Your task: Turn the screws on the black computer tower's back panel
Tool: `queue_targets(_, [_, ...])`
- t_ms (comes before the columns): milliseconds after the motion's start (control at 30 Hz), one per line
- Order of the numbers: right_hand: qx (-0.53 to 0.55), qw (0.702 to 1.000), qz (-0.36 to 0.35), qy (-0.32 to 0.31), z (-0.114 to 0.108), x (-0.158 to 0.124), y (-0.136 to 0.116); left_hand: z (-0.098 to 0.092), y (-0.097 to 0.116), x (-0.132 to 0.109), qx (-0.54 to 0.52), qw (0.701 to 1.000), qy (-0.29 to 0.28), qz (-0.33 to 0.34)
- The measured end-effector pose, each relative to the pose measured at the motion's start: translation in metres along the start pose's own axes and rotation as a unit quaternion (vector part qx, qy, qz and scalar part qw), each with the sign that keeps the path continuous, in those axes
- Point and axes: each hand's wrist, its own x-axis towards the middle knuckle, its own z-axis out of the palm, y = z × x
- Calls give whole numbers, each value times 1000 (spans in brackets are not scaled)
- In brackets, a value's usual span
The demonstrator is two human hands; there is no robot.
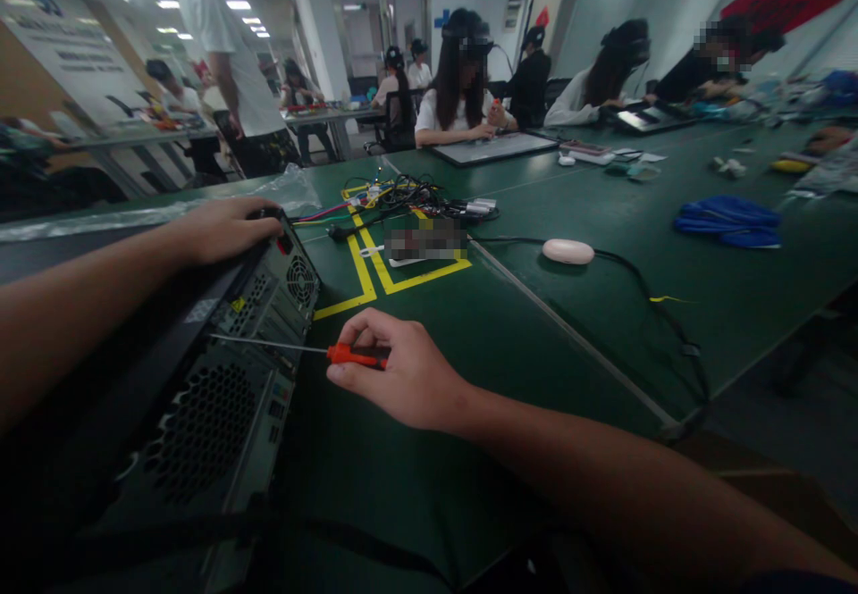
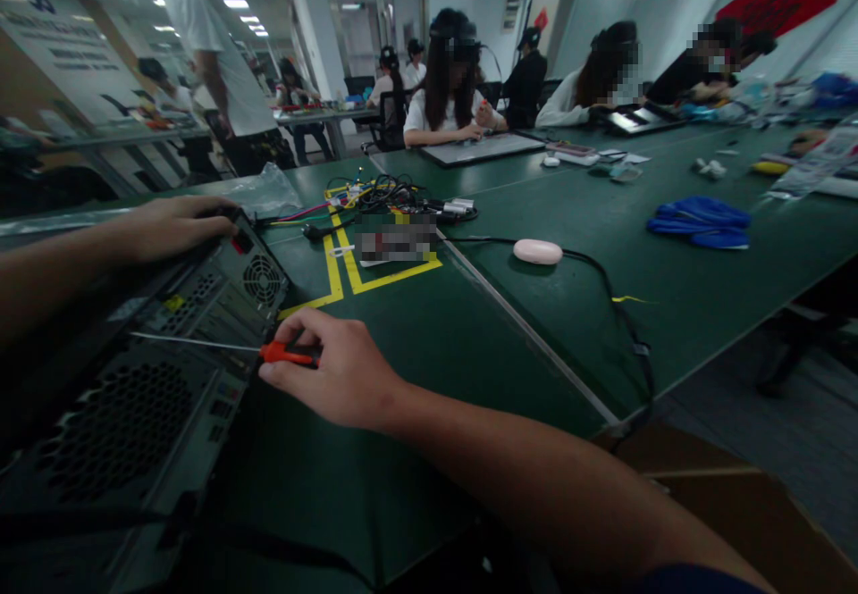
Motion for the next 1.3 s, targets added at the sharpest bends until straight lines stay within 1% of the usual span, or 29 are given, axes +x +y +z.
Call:
queue_targets(367, [2,1000,5,3,1,0,1,1,-4,1,1,1000,0,8])
queue_targets(600, [6,1000,13,18,3,-1,0,1,-1,-1,10,1000,6,0])
queue_targets(833, [-15,999,12,31,3,0,0,0,-1,-1,6,1000,-2,-5])
queue_targets(1033, [-7,1000,-2,9,3,1,2,1,-3,1,5,1000,0,4])
queue_targets(1200, [4,999,22,23,3,-1,0,1,-2,1,2,1000,2,13])
queue_targets(1300, [16,1000,5,13,3,-2,1,0,0,-1,0,1000,0,1])
